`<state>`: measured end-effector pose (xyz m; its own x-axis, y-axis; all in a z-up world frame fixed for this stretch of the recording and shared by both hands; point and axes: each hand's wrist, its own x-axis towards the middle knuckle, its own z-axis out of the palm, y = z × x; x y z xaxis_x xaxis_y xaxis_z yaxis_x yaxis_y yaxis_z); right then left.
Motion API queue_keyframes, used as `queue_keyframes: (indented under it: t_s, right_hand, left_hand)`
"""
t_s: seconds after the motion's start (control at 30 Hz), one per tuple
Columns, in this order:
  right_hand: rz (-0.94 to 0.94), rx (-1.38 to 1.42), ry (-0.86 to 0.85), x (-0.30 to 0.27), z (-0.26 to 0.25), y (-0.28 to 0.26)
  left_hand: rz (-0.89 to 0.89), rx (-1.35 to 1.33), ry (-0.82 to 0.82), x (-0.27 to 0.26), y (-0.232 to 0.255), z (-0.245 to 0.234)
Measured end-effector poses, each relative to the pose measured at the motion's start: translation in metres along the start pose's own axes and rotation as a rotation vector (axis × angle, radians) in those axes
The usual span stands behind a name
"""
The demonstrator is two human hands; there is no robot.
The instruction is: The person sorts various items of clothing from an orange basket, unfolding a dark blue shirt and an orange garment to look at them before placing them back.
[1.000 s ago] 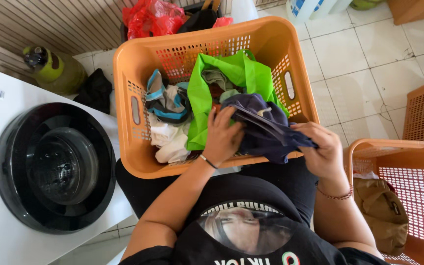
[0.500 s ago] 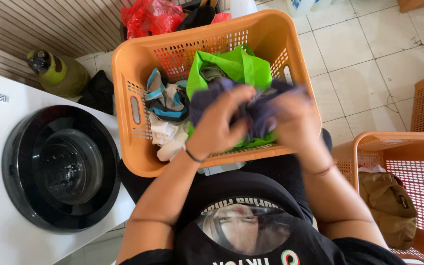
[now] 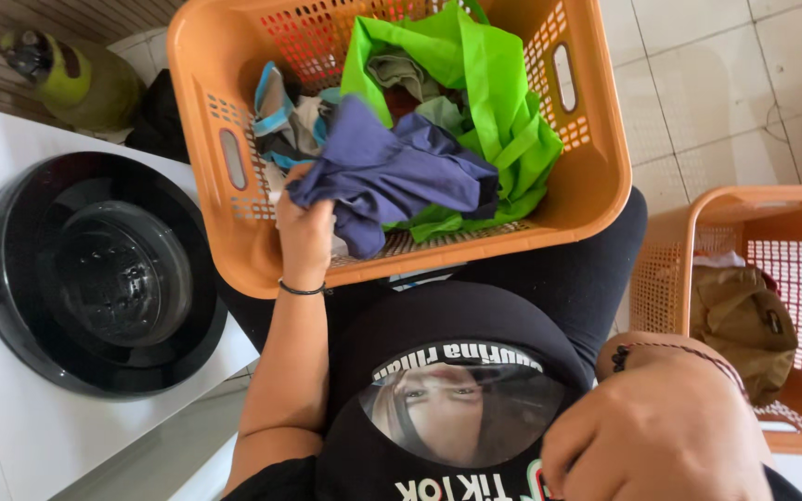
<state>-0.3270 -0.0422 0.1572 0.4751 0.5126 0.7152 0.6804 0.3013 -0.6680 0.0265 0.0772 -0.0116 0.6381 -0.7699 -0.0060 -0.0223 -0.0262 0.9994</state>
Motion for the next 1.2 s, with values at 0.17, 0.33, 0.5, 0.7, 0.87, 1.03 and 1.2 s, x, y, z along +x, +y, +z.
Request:
queue_keyframes:
  t_s: [0.17,0.33,0.5,0.7,0.87,1.03,1.2]
  right_hand:
    - [-0.032,0.079,0.007,0.001,0.010,0.012]
    - [-0.063,0.083,-0.058,-0.011,0.009,0.025]
    - [0.359,-0.082,0.594,-0.032,-0.007,0.065]
    - [1.871,-1.314,0.330,-0.077,-0.077,0.164]
    - [2.042,-1.148,0.591,-0.101,-0.105,0.154]
    - [1.038,-0.836,1.243,-0.098,-0.112,0.068]
    - [1.005,-0.576,1.339,-0.075,-0.110,0.089]
  left_hand:
    - [0.086,-0.152,0.020,0.003,0.003,-0.004]
    - [0.055,-0.292,0.027,0.003,-0.007,-0.016]
    - [0.050,-0.345,0.063,0.000,-0.022,-0.026]
    - [-0.071,-0.518,0.086,0.000,-0.031,-0.032]
    - [0.002,-0.640,0.088,0.017,-0.044,-0.058]
    - [0.053,-0.783,0.171,0.046,-0.021,-0.066]
    - [0.375,-0.127,0.412,0.024,0.028,-0.004]
